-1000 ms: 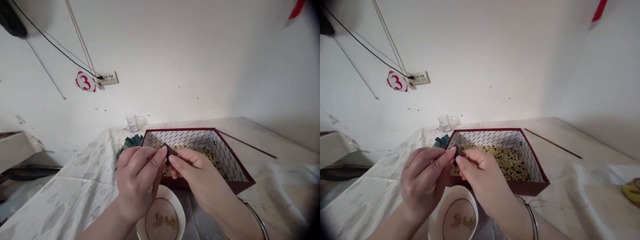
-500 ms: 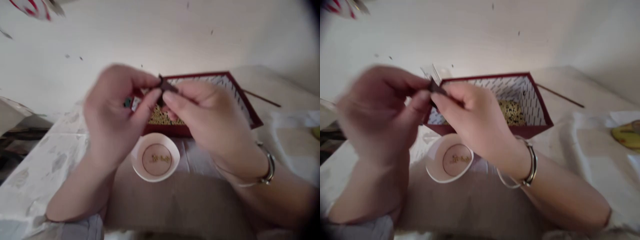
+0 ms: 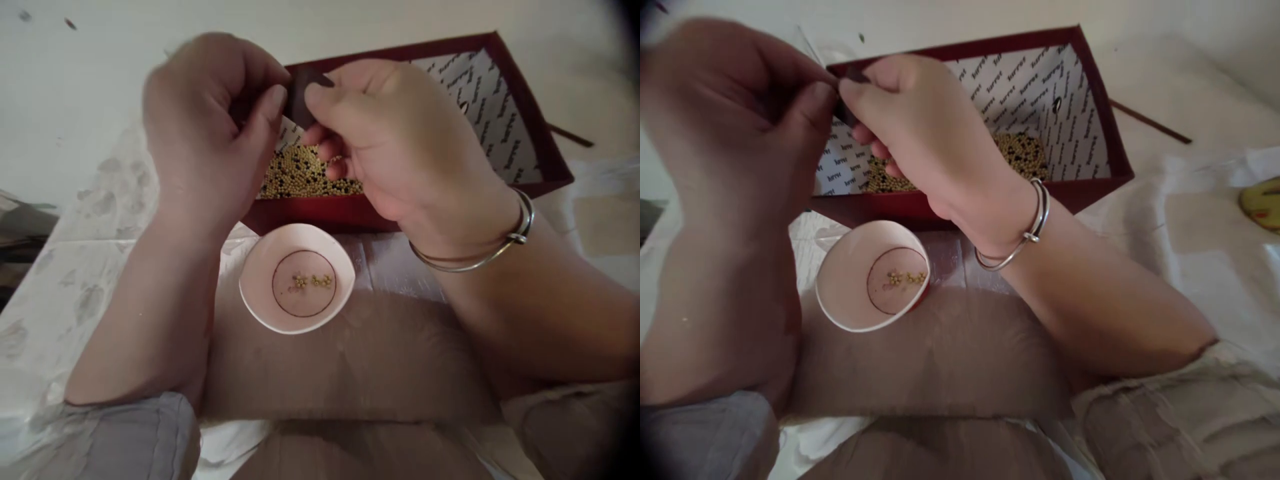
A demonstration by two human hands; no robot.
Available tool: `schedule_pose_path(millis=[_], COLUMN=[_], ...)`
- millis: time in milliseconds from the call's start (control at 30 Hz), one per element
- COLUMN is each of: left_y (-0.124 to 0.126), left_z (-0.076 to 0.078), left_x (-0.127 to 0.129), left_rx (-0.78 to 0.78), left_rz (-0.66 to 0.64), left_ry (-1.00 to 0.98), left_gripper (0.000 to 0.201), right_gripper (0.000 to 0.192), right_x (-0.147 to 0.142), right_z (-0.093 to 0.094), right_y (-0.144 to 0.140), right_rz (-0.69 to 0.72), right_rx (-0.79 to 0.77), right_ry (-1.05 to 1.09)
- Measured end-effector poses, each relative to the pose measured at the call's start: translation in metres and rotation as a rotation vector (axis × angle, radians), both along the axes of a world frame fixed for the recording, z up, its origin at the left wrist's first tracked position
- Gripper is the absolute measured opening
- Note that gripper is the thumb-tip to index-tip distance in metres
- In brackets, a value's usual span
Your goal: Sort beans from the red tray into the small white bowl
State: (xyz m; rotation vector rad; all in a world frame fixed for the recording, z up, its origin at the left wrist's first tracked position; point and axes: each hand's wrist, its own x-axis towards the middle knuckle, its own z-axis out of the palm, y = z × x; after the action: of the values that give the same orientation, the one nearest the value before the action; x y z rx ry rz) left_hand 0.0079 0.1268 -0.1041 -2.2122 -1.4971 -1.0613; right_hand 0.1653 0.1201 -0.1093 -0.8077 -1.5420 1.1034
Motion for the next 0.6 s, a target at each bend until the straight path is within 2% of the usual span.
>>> schedule_pose_path(millis=[67,167,233,367,500,600], left_y=[0.006,0.013,0.014,0.011,0.007,0.009], left_z=[-0.001,-0.006,-0.010,-0.010,-0.007,-0.003], left_x=[0.000,-0.005,-0.007,-0.001,0.003,0.003], left_rx=[-0.054,-0.208,-0.330,-0.497,-0.549,-0.586], left_rz=[-0.066,-0.024,0.007,0.023,-0.005,-0.040], left_ry=[-0.072,-0.123,-0.031,0.159,0.259,0.338], left_gripper=[0.021,0.018,0.011,0.016,0.014,0.015], right_gripper=[0.024,0.025,0.023,0.017,0.018,0.018], right_x=[0.007,0.017,0.021,0.023,0.019,0.015], right_z=[-0.006,-0.006,-0.005,-0.006,-0.008,-0.007], right_y=[0.008,0.016,0.019,0.022,0.021,0.020], right_rz=[0.006,-0.050,-0.063,-0.084,-0.091,-0.096], right_rx=[0.010,0.063,0.086,0.060,0.043,-0.041], right_ry=[-0.051,-0.032,0.008,0.026,0.003,0.020])
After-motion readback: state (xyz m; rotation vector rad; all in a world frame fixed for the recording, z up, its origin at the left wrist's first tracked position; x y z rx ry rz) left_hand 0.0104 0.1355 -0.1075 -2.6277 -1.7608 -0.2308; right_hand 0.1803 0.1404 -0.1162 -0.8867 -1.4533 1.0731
